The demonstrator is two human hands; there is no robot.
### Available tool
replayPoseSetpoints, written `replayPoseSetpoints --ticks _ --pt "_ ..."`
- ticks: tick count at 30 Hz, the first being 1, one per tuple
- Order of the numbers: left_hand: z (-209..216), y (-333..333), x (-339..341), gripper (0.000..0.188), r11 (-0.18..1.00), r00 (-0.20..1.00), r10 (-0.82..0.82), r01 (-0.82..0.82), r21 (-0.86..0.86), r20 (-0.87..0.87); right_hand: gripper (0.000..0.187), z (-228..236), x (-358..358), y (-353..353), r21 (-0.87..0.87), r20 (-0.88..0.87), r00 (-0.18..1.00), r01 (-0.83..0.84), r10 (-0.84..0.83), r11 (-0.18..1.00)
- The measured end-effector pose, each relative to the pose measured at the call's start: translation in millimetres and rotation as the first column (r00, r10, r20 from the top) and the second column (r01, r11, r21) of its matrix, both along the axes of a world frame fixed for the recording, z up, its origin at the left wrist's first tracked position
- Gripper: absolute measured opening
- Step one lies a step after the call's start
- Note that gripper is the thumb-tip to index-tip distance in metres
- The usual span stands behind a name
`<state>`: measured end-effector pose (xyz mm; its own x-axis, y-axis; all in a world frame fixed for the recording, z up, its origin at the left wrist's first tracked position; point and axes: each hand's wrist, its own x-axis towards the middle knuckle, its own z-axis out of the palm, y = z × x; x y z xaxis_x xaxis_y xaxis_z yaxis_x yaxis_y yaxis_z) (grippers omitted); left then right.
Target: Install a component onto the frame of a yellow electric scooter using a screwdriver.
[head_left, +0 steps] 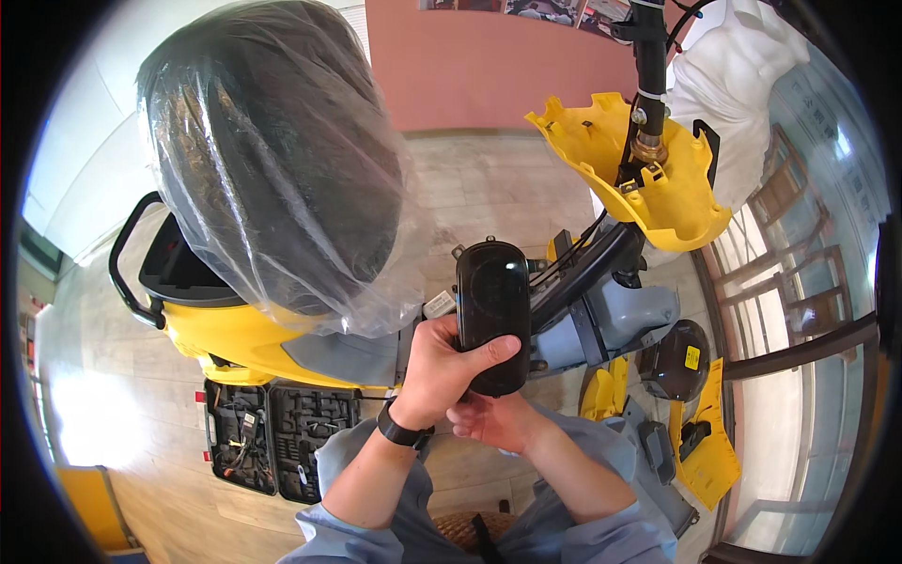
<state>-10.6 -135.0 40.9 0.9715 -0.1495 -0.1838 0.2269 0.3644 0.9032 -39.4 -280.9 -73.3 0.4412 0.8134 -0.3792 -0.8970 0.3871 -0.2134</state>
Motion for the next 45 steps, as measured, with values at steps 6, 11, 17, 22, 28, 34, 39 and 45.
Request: replayPoseSetpoints --ticks 6,11,17,22,28,34,39,45 --pt "-1.4 -5.0 -2.5 0.026 0.998 0.995 -0.015 0.008 0.065 0.103 0.018 1.0 13.2 -46.7 -0.371 0.152 0.960 0.276 -0.235 0.887" --pt "-11.6 -2.7 -7.1 0.031 0.955 0.972 0.069 -0.130 0.268 0.223 0.020 88.6 28.1 -80.6 -0.579 0.657 0.548 0.807 0.518 -0.119" --pt "-0.8 -5.4 -22.3 0.025 0.945 0.972 0.093 -0.155 0.288 0.215 0.012 210.1 -32.5 -56.2 -0.036 0.862 0.188 0.949 0.470 -0.313" --pt "2.7 -0.2 -32.3 0.024 0.894 0.946 0.159 -0.260 0.365 0.283 0.017 251.3 -36.6 -18.7 0.368 0.730 -0.161 0.912 0.664 -0.183" --pt "8.1 10.6 -34.5 0.027 0.785 0.852 0.206 -0.437 0.439 0.481 0.018 253.0 -23.0 -14.6 0.340 0.589 -0.350 0.925 0.728 0.170" --pt "13.8 14.2 -35.2 0.025 0.780 0.828 0.180 -0.449 0.435 0.532 0.019 251.4 -16.8 -7.2 0.322 0.593 -0.402 0.912 0.697 0.253" --pt "12.1 14.8 -34.8 0.024 0.775 0.806 0.143 -0.452 0.442 0.574 0.019 250.6 -16.1 -7.6 0.334 0.590 -0.425 0.903 0.687 0.271" --pt "12.0 13.1 -34.3 0.022 0.781 0.798 0.127 -0.447 0.436 0.590 0.019 252.0 -16.5 -10.4 0.326 0.575 -0.424 0.903 0.699 0.279"
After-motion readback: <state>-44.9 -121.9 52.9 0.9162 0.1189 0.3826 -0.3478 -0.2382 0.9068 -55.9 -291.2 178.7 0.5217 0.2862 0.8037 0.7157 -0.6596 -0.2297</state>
